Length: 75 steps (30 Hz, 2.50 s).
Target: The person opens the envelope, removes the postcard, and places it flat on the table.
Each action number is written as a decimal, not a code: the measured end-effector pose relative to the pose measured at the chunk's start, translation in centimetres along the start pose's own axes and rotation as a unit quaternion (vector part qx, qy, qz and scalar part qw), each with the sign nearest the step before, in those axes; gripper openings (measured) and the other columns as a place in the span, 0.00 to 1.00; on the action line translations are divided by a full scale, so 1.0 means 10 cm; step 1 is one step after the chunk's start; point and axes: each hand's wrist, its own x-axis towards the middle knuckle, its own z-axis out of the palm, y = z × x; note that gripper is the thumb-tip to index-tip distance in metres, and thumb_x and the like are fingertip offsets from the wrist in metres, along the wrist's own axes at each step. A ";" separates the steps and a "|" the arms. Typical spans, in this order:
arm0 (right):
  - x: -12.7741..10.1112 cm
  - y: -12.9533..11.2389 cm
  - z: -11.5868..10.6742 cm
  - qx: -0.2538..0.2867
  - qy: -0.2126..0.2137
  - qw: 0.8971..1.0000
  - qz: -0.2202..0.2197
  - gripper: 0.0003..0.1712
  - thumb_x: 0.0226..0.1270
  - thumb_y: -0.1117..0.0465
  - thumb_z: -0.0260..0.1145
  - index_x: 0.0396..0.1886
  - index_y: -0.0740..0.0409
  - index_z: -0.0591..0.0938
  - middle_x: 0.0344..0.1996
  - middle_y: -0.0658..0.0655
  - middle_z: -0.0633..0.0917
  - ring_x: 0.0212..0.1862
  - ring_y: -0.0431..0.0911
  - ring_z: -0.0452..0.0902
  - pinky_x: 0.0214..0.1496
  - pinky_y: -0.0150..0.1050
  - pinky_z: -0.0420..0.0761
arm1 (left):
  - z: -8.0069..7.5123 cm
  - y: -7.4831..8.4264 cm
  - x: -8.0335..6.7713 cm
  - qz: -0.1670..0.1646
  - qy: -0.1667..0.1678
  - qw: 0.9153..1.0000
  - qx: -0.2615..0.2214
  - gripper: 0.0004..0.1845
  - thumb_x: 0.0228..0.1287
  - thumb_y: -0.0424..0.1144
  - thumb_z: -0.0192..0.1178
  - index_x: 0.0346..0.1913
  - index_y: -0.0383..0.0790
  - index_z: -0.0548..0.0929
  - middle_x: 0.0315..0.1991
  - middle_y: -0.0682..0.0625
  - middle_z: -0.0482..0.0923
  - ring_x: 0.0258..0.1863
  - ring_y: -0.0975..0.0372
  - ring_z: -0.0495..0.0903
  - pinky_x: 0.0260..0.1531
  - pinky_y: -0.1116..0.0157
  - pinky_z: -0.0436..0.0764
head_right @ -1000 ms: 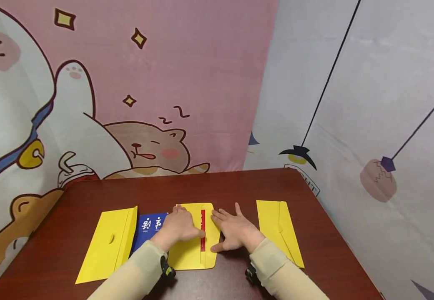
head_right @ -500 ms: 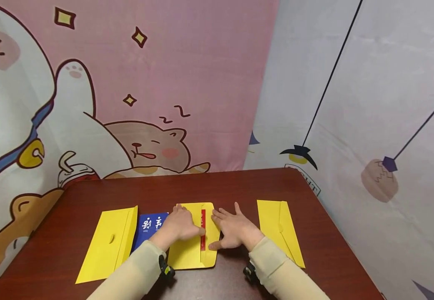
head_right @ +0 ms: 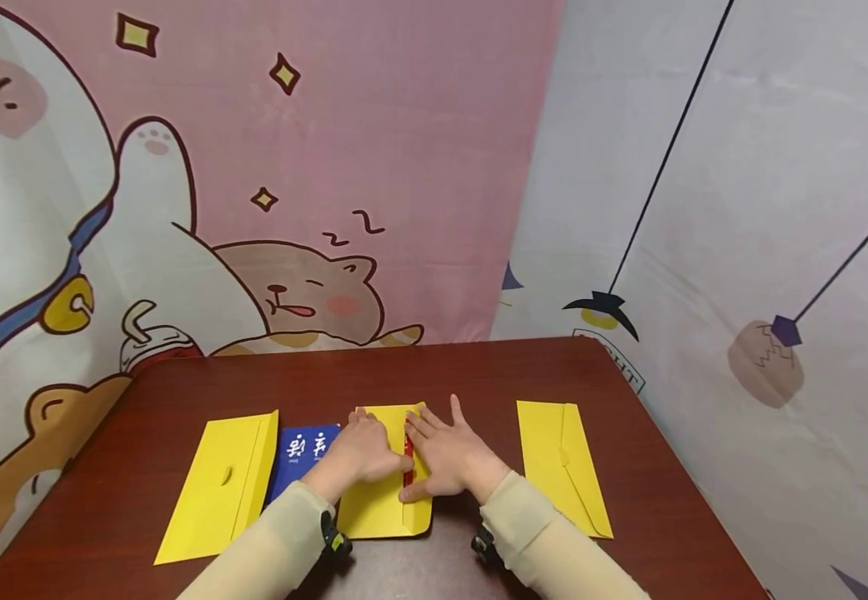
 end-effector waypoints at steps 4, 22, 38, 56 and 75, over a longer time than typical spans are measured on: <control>0.02 -0.02 0.00 0.003 -0.028 1.000 0.011 0.65 0.60 0.17 0.61 0.83 0.58 0.65 0.83 0.56 0.62 0.84 0.56 0.48 0.76 0.76 0.37 | 0.01 0.00 0.00 0.001 -0.001 1.000 0.005 0.53 0.56 0.69 0.65 0.69 0.24 0.77 0.74 0.21 0.62 0.75 0.29 0.58 0.68 0.42 0.72; 0.06 -0.05 0.01 0.000 -0.072 0.997 0.040 0.64 0.58 0.18 0.65 0.83 0.53 0.66 0.83 0.51 0.60 0.84 0.53 0.49 0.75 0.77 0.39 | 0.03 -0.04 0.00 -0.003 0.001 1.000 -0.014 0.53 0.55 0.69 0.66 0.68 0.24 0.78 0.74 0.21 0.62 0.76 0.28 0.58 0.67 0.42 0.73; 0.05 -0.05 -0.02 0.001 -0.072 0.997 0.027 0.63 0.60 0.20 0.66 0.83 0.56 0.66 0.83 0.54 0.61 0.84 0.55 0.51 0.75 0.77 0.38 | 0.00 -0.03 0.00 -0.003 0.000 1.000 -0.011 0.53 0.55 0.69 0.65 0.69 0.24 0.77 0.74 0.22 0.63 0.76 0.29 0.57 0.68 0.41 0.72; 0.02 -0.10 -0.01 -0.036 -0.063 0.996 0.046 0.62 0.60 0.18 0.62 0.83 0.52 0.66 0.83 0.50 0.63 0.82 0.52 0.56 0.75 0.78 0.41 | 0.01 -0.03 0.02 0.003 -0.001 1.000 -0.016 0.53 0.57 0.70 0.63 0.68 0.23 0.78 0.73 0.21 0.64 0.76 0.29 0.58 0.70 0.42 0.70; -0.13 0.07 0.01 0.006 -0.070 0.994 0.079 0.63 0.55 0.21 0.70 0.82 0.53 0.68 0.82 0.52 0.64 0.82 0.55 0.56 0.75 0.78 0.36 | -0.01 -0.04 0.00 -0.008 -0.001 0.999 -0.033 0.55 0.57 0.69 0.67 0.70 0.21 0.74 0.74 0.21 0.63 0.76 0.29 0.57 0.72 0.42 0.67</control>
